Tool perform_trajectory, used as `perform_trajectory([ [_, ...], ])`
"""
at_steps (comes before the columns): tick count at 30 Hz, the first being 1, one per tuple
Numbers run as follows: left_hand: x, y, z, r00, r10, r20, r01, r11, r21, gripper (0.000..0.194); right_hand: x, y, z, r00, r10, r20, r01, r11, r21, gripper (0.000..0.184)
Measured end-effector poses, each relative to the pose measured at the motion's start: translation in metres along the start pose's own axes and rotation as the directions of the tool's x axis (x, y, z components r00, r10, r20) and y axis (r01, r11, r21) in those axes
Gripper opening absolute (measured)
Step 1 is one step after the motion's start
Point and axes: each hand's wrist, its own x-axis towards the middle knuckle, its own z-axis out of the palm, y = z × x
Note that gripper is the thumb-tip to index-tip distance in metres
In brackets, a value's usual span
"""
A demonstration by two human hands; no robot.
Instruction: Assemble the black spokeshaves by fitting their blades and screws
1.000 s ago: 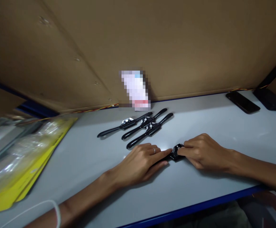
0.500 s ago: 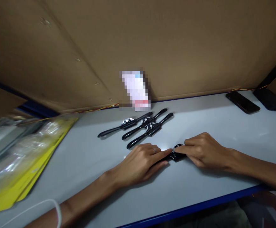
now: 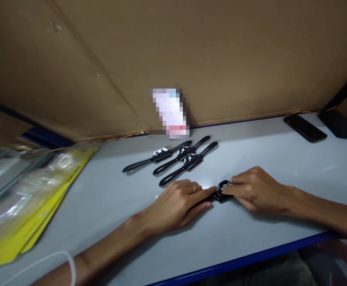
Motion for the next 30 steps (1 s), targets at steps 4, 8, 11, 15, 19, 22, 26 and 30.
perform_trajectory([
  [4, -0.0009, -0.0005, 0.0009, 1.0, 0.002, 0.0, -0.002, 1.0, -0.002, 0.036, -0.0001, 0.0003, -0.0006, 0.997, 0.07, -0.016, -0.071, 0.996, -0.06, 0.027],
  [8, -0.0008, -0.0006, 0.0004, 1.0, 0.0, 0.0, 0.0, 1.0, -0.007, 0.037, -0.0001, 0.0004, -0.0022, 1.0, 0.029, 0.003, -0.029, 0.998, -0.049, 0.025],
  [11, 0.0002, 0.0003, -0.0009, 1.0, 0.002, -0.001, -0.002, 1.0, 0.002, 0.038, -0.0002, -0.0002, -0.0015, 1.0, -0.004, 0.001, 0.004, 1.0, -0.025, 0.028],
  [15, 0.0012, 0.0018, -0.002, 1.0, 0.007, -0.004, -0.007, 1.0, 0.015, 0.038, -0.0011, 0.0006, 0.0002, 0.998, 0.057, -0.022, -0.058, 0.996, -0.074, 0.025],
  [19, 0.0014, 0.0017, -0.0017, 1.0, 0.01, -0.011, -0.01, 1.0, 0.014, 0.038, -0.002, 0.0014, 0.001, 1.0, -0.001, -0.021, 0.0, 0.999, -0.054, 0.024],
  [22, 0.0011, 0.0007, -0.0011, 1.0, 0.006, -0.006, -0.006, 1.0, 0.009, 0.038, -0.0017, 0.0017, 0.0017, 1.0, -0.01, -0.028, 0.009, 0.999, -0.045, 0.028],
  [26, 0.0011, 0.0002, -0.0012, 1.0, 0.001, 0.005, -0.001, 1.0, 0.011, 0.038, -0.0016, 0.0022, 0.0023, 0.998, 0.048, -0.04, -0.052, 0.995, -0.082, 0.025],
  [30, 0.0009, 0.0007, -0.0008, 1.0, 0.006, -0.006, -0.006, 1.0, 0.01, 0.038, -0.0022, 0.0013, 0.0022, 1.0, -0.009, -0.01, 0.009, 1.0, -0.03, 0.026],
])
